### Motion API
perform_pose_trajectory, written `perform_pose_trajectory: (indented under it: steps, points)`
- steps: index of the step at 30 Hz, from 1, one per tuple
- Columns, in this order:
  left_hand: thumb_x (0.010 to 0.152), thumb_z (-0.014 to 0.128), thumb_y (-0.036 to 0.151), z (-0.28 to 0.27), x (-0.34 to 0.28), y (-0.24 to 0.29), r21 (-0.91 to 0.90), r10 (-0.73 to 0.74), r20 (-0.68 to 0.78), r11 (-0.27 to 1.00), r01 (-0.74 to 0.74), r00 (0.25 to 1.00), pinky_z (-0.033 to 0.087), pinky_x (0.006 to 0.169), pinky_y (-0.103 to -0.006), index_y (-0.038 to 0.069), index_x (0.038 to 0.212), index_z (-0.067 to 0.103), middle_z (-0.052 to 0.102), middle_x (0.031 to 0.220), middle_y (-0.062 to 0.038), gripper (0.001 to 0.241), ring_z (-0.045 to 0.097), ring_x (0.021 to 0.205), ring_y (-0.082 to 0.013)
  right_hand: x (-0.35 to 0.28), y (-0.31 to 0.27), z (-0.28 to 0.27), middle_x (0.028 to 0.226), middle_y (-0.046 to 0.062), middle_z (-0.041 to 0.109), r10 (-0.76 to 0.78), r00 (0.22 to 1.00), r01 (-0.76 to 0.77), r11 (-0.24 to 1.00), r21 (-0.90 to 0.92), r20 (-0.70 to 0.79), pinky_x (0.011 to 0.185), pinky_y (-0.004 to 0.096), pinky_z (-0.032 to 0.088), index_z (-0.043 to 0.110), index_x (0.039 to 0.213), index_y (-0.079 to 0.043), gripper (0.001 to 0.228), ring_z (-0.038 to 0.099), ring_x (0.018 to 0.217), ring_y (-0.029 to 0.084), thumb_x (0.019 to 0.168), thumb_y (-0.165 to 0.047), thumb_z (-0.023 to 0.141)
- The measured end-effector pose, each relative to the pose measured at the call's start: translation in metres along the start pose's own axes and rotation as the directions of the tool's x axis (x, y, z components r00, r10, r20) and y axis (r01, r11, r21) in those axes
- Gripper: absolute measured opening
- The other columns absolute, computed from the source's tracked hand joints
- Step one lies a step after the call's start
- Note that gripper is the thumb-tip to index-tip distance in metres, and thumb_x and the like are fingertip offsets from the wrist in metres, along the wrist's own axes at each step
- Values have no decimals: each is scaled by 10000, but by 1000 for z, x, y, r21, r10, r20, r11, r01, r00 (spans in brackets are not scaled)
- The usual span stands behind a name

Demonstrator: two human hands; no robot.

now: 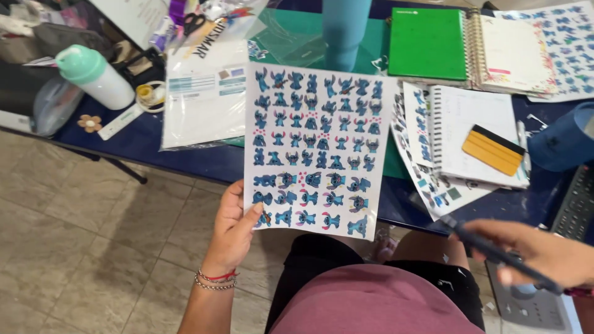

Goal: Cutting out stickers from a printed sheet using scissors

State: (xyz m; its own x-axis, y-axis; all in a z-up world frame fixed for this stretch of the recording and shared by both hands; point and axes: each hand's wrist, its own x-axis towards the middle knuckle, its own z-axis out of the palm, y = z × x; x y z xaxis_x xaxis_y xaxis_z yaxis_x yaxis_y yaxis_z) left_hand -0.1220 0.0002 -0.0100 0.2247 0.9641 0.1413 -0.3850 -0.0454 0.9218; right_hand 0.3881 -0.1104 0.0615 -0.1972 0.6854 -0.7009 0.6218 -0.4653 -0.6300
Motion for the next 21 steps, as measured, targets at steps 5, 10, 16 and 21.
perform_pose_trajectory:
  steps: [5,10,16,21]
  points:
    - [991,607,70,17,7,-1,-22,-24,35,999,25,999,514,1067,-379,39,1431,429,617,1370,-147,475,616,1222,-201,-14,-38,29,1031,-77,815,-44,989,68,984,-165,144,748,238,551,663,1417,-319,1063,719,852,65,495,-845,704]
    - [1005,589,48,28,4,-2,-24,-57,92,998,60,994,511,1069,-364,55,1442,413,608,1387,-138,472,613,1219,-192,-10,-51,47,1314,-48,754,-160,958,153,987,49,236,816,302,669,667,1400,-219,1166,790,1046,111,470,-923,697]
    - [996,586,43,32,1,-1,-58,-38,64,997,42,997,506,1104,-404,32,1457,397,588,1400,-161,499,610,1245,-232,-8,-53,58,1001,25,705,-430,882,413,902,122,192,791,291,552,647,1378,-91,1099,689,910,139,676,-936,616]
    - [1000,584,49,33,-1,-8,-71,-45,66,996,50,997,500,1116,-424,61,1453,397,572,1443,-157,491,592,1293,-242,-8,-43,67,1020,57,695,-510,846,469,851,237,156,859,300,513,614,1375,-56,1000,664,981,151,766,-847,679]
